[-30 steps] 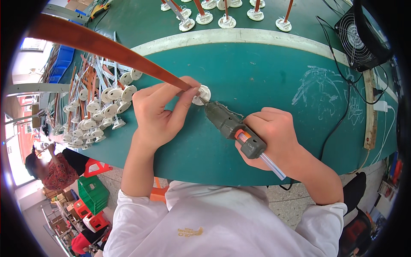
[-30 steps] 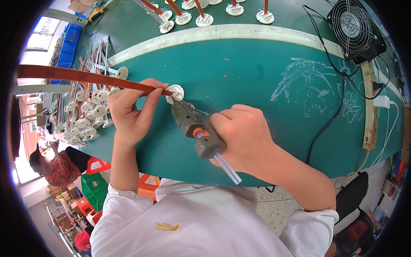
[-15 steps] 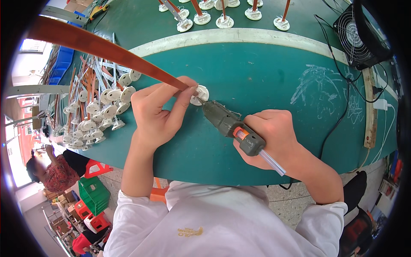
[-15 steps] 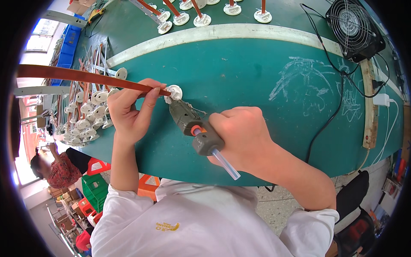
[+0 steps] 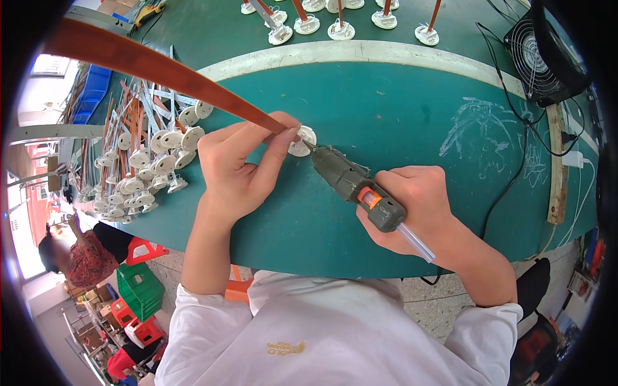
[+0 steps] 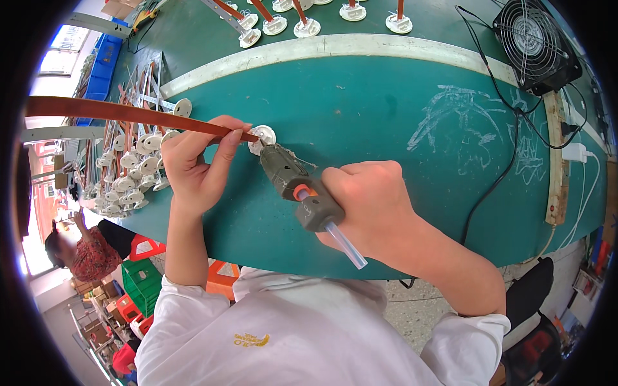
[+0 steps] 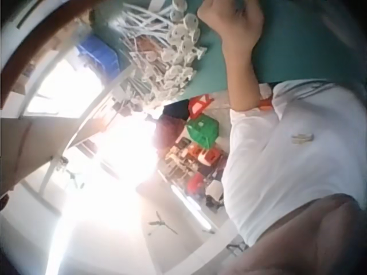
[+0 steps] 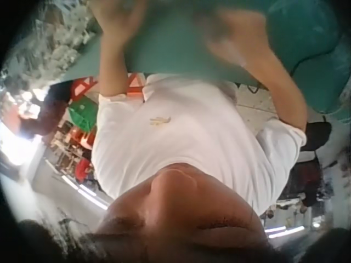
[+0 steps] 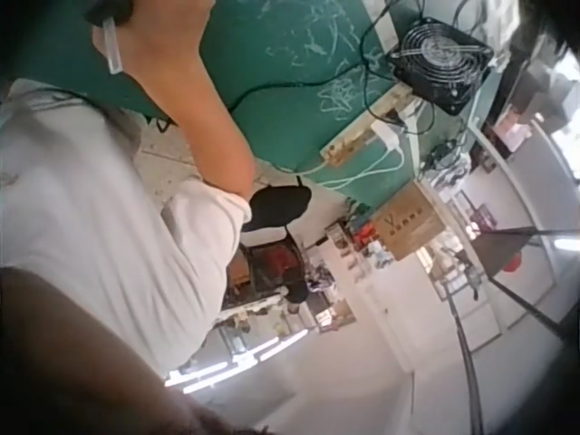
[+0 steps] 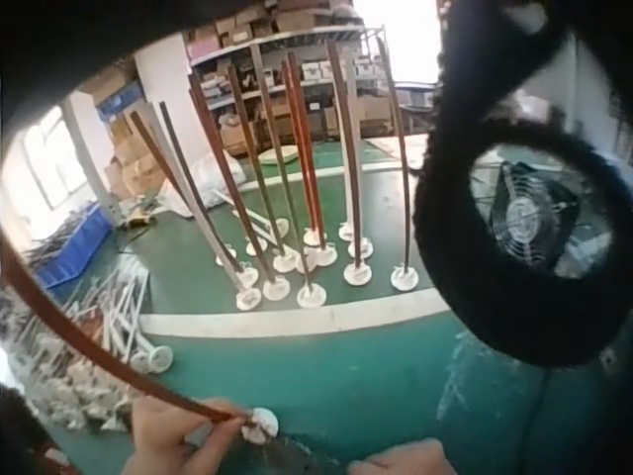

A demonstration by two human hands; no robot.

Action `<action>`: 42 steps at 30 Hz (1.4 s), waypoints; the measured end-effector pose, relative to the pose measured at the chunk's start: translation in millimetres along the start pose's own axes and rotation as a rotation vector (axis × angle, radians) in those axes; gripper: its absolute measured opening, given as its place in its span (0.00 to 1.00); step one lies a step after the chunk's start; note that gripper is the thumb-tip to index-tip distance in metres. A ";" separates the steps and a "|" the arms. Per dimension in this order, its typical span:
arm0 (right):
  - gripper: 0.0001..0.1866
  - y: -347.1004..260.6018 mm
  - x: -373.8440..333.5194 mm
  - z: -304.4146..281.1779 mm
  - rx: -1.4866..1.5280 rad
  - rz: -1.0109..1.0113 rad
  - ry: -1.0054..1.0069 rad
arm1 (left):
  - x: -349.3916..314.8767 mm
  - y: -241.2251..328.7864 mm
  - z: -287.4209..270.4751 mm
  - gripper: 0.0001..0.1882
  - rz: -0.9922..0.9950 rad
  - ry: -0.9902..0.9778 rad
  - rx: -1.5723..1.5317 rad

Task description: Assembling electronic or decorative components using a hot glue gun.

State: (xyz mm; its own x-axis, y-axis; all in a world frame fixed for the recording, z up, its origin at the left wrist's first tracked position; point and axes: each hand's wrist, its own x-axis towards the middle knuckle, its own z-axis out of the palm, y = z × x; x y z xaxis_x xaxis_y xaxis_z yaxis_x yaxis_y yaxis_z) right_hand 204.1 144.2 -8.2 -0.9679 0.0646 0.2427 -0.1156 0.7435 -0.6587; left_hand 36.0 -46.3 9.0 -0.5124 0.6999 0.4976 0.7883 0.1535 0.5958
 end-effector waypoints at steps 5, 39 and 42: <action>0.11 -0.6 1.2 0.3 0.007 0.002 0.002 | -0.9 -1.1 1.1 0.05 0.015 0.016 -0.004; 0.16 -3.4 -0.3 3.8 0.018 -0.114 0.043 | -2.2 -2.2 1.7 0.06 0.028 0.033 0.011; 0.13 -2.5 -0.3 3.0 0.013 -0.110 0.030 | -1.8 -0.9 1.9 0.06 0.031 0.035 0.013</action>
State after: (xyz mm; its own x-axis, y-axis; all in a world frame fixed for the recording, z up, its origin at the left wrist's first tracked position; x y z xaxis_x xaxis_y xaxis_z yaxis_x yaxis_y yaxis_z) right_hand 204.0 140.3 -8.7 -0.9421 0.0036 0.3352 -0.2235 0.7386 -0.6361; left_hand 36.9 -46.4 6.4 -0.4988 0.6797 0.5377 0.8083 0.1410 0.5716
